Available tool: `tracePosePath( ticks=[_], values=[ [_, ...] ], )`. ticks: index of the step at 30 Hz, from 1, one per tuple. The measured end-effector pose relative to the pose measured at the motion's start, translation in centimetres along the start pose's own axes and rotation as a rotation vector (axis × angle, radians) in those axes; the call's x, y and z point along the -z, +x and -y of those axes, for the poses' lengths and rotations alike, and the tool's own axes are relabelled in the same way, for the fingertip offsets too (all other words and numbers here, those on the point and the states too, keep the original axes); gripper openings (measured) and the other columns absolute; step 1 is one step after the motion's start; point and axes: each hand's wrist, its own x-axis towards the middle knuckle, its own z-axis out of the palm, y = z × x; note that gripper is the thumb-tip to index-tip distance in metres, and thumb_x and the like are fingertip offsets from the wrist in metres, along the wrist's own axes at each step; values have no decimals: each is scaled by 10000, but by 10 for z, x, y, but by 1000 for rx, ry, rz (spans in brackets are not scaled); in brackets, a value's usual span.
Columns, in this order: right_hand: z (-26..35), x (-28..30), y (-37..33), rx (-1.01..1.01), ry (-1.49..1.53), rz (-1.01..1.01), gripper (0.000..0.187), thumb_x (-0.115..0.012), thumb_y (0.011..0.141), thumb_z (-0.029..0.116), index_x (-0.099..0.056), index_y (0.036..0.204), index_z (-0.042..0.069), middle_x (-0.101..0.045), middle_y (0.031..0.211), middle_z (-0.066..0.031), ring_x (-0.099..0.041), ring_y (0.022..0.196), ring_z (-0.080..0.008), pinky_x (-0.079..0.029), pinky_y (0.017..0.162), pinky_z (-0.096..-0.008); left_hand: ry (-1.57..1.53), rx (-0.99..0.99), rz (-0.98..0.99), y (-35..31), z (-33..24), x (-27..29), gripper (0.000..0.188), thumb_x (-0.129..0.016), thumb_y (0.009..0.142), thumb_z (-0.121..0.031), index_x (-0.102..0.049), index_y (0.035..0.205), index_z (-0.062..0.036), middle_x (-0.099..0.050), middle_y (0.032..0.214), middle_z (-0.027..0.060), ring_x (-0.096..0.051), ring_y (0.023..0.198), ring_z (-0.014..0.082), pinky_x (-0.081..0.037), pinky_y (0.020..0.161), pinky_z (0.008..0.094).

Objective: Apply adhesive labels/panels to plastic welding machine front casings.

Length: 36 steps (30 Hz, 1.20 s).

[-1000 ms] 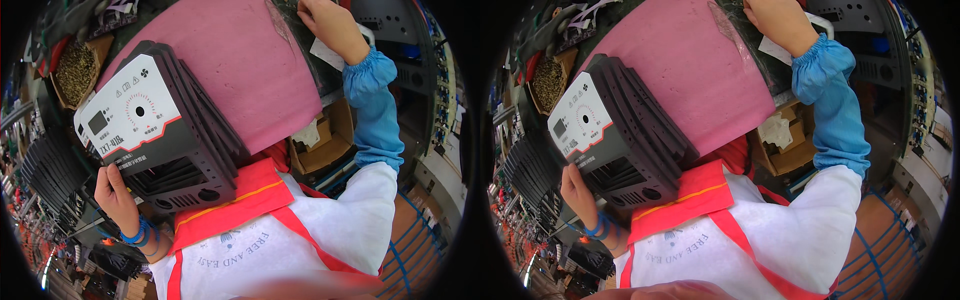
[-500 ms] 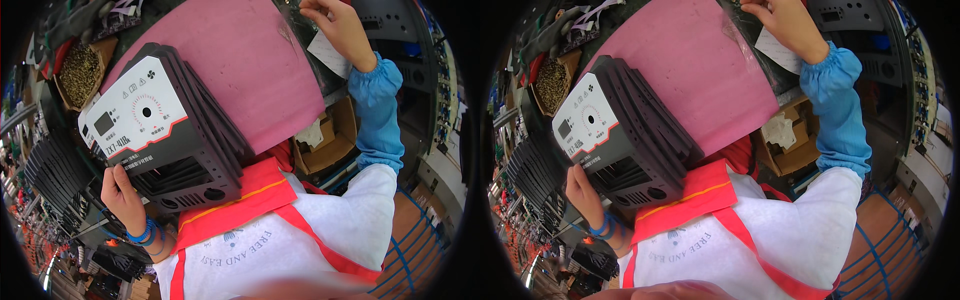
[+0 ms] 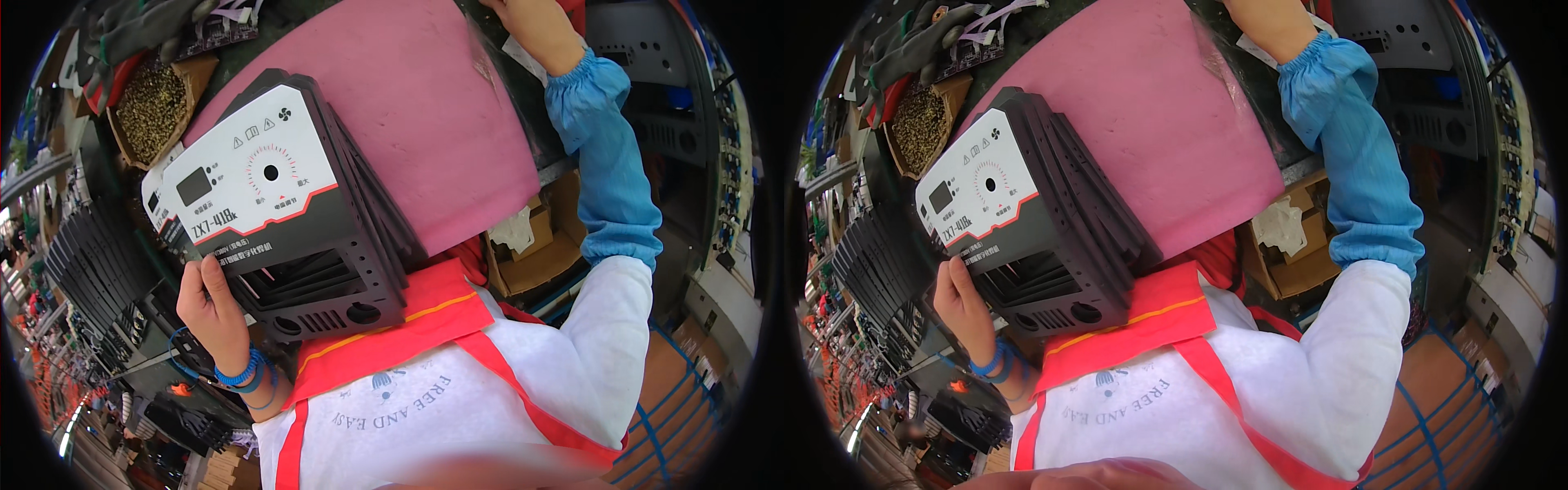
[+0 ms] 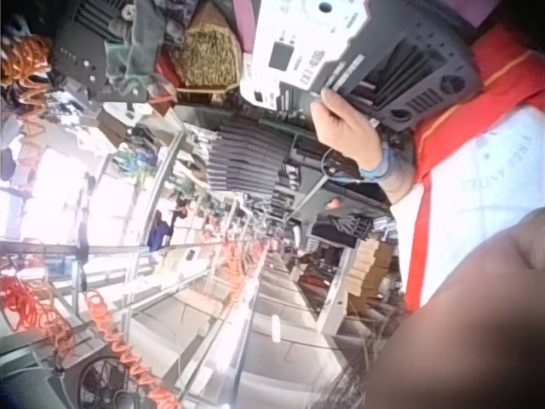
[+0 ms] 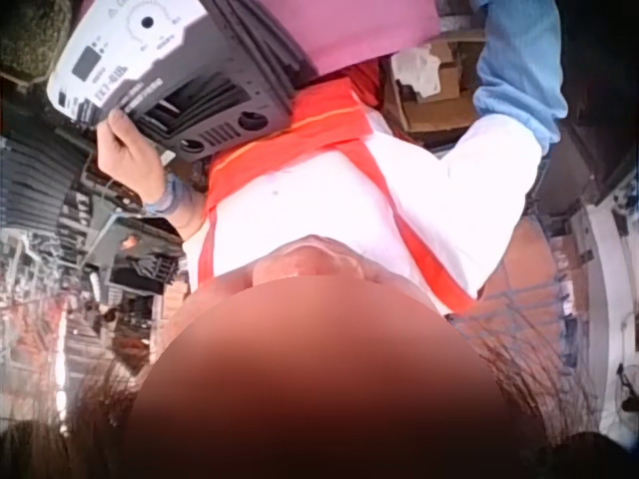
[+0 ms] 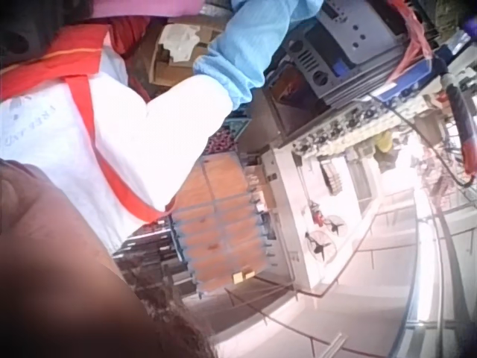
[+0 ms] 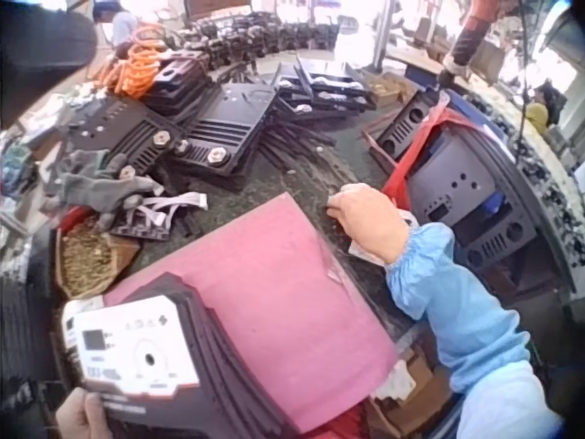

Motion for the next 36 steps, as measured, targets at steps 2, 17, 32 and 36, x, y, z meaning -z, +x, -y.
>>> tracePosePath(
  ticks=[2,17,32,36],
  values=[
    [8,-5,11,-285,-583,284,125,-612,734,145,-639,721,24,-596,718,-173,-587,749,-333,-465,698,-402,-18,12,1,0,1,1,336,-476,958,-207,-398,710,6,-283,598,5,-247,577,84,-221,489,248],
    [9,14,35,-366,-554,605,128,-544,704,64,-617,737,-36,-611,709,-230,-623,708,-373,-500,626,-412,44,3,29,-9,2,8,283,-525,928,-198,-480,741,9,-374,579,56,-314,543,124,-281,481,272],
    [122,84,-404,-1535,-487,360,273,-586,816,228,-602,1029,59,-640,944,-161,-611,921,-313,-465,769,-398,-51,110,73,-30,1,4,203,-615,867,-137,-444,829,-35,-375,700,-46,-321,611,30,-251,520,188],
    [112,49,-508,-1606,-926,361,441,-512,860,440,-558,1168,128,-552,1185,-148,-518,1104,-320,-358,915,-520,23,85,-10,-34,-10,-4,245,-621,867,-159,-430,773,-38,-362,680,-49,-309,604,31,-242,517,184]
  ],
)
